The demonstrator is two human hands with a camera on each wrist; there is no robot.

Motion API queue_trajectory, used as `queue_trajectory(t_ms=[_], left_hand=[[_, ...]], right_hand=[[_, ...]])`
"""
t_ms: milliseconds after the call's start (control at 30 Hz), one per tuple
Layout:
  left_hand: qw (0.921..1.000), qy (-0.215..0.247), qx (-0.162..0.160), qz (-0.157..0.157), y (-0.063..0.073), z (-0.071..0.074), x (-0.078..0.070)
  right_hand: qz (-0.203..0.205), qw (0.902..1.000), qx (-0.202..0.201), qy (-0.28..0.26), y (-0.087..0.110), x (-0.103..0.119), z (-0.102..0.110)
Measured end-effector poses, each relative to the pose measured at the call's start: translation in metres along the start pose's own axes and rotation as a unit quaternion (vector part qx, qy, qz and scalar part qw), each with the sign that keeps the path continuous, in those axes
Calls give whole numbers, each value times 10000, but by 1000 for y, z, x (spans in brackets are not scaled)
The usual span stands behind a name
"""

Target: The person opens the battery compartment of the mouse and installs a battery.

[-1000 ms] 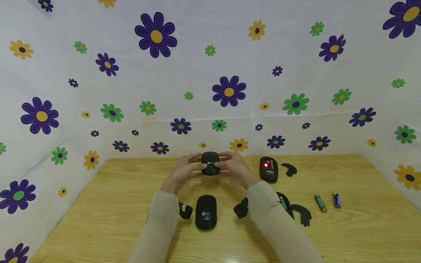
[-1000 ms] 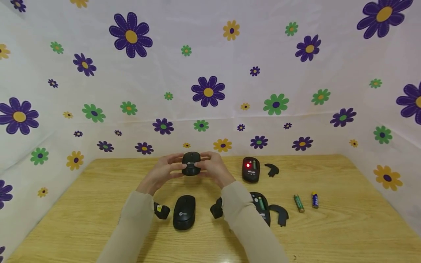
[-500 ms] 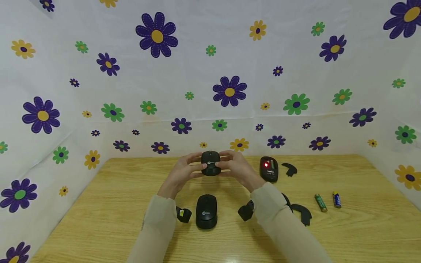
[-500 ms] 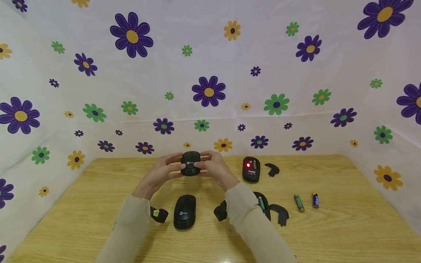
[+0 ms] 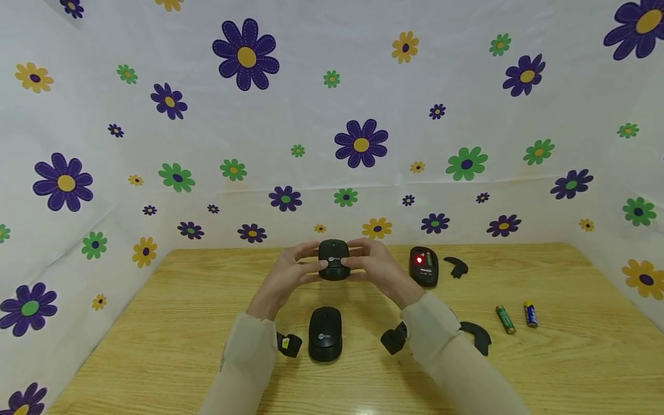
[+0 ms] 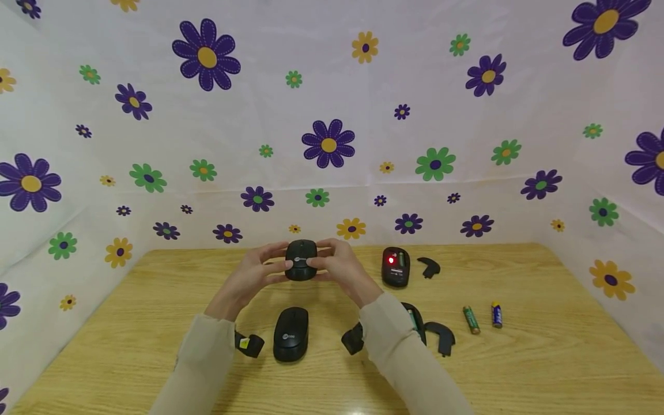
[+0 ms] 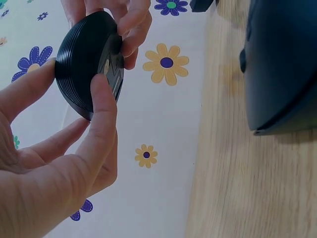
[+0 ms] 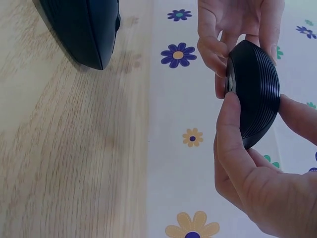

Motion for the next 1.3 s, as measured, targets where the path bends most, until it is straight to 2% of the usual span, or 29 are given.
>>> queue_trajectory(t_ms=[500,700,1000,1300], left_hand=[[9993,95,274,-229,17,-9,-1],[9983,-27,432,-386,25,-12,-3],[9971,-32,627,-435,36,-19,-6],[9970,-43,662,-396,48,-28,-8]], right_hand=[[75,9997,-20,243,19,3,5],[210,9996,85,191,29,5,6],[349,9993,107,-10,45,7,10],[347,9990,90,266,61,8,15]])
Point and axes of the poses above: each hand's wrist, its own y-axis away from the middle knuckle, its own z-axis out of the back of the hand, x = y × z, the point moved 2 cm from there along -y, towards the middle knuckle, and after that the axes turned 14 degrees about y, right-handed, at the moved point
